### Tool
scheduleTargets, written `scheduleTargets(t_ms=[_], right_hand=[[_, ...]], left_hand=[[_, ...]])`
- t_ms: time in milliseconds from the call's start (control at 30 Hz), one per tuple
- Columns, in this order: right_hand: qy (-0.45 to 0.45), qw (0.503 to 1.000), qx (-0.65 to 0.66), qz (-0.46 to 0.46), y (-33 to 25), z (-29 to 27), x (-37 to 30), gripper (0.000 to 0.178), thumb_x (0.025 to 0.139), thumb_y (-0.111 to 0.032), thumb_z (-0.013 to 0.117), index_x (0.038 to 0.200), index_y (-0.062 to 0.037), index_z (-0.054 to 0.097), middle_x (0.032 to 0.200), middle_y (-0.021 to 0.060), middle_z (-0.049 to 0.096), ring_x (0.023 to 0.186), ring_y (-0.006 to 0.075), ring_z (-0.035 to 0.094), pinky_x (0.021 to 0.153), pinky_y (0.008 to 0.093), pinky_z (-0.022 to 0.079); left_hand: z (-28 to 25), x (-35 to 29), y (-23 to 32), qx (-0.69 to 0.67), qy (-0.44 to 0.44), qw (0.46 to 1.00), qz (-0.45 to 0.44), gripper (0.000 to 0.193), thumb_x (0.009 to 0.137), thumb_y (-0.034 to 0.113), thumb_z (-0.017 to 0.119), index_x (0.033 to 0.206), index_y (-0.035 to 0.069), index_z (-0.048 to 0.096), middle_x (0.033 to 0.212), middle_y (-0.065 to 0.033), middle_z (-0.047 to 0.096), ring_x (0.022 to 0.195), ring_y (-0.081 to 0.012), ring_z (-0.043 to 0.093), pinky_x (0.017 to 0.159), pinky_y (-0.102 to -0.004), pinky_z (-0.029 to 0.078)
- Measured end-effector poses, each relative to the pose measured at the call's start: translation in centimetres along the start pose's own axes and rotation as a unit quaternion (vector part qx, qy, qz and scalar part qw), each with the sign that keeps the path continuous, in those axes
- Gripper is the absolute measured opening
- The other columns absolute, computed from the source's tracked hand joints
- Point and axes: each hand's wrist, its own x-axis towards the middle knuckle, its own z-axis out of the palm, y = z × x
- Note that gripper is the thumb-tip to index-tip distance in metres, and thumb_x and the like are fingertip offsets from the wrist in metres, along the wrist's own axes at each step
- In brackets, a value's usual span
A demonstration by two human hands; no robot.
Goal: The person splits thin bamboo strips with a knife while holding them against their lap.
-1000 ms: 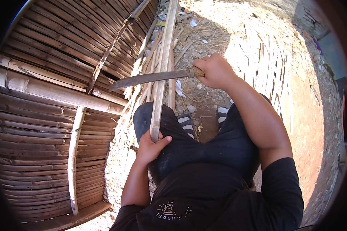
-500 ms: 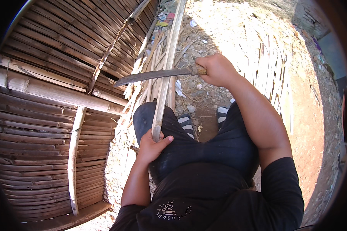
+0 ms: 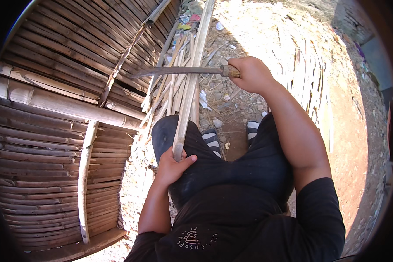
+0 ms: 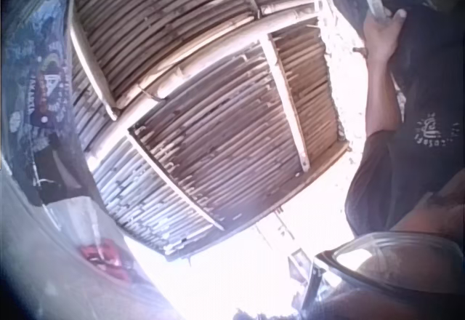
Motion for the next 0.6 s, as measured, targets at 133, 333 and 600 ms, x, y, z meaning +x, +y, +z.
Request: scheduleTargets(t_ms=[133, 333, 600], right_hand=[[0.003, 1.0, -0.004, -0.006, 0.3, 0.2, -0.1, 0.028, 0.077, -0.023, 0.078, 0.101, -0.0112, 0.068, 0.083, 0.0145, 0.071, 0.085, 0.0372, 0.071, 0.077, 0.0508, 0.056], [-0.023, 0.987, -0.016, -0.156, -2.4, 0.9, -0.1, 0.024, 0.072, -0.018, 0.077, 0.091, -0.0113, 0.064, 0.079, 0.0089, 0.069, 0.081, 0.0349, 0.07, 0.075, 0.0485, 0.053], [0.033, 0.997, 0.064, -0.027, -0.3, -0.4, -0.3, 0.024, 0.073, -0.017, 0.077, 0.093, -0.0104, 0.065, 0.082, 0.0122, 0.069, 0.082, 0.0371, 0.068, 0.077, 0.0503, 0.052]], left_hand=[[0.0, 0.1, -0.1, -0.005, -0.005, 1.0, 0.008, 0.04, 0.081, 0.029, 0.093, 0.087, 0.008, 0.06, 0.07, 0.0039, 0.057, 0.064, -0.0063, 0.053, 0.059, -0.025, 0.044], [-0.5, -0.8, 0.3, -0.008, 0.009, 1.0, -0.012, 0.038, 0.083, 0.029, 0.091, 0.087, 0.008, 0.06, 0.069, 0.0046, 0.056, 0.064, -0.0061, 0.052, 0.059, -0.0254, 0.044], [-4.4, -4.5, -1.4, 0.126, 0.101, 0.986, 0.045, 0.039, 0.091, 0.035, 0.083, 0.089, 0.001, 0.063, 0.063, -0.0019, 0.06, 0.058, -0.0098, 0.055, 0.058, -0.0284, 0.047]])
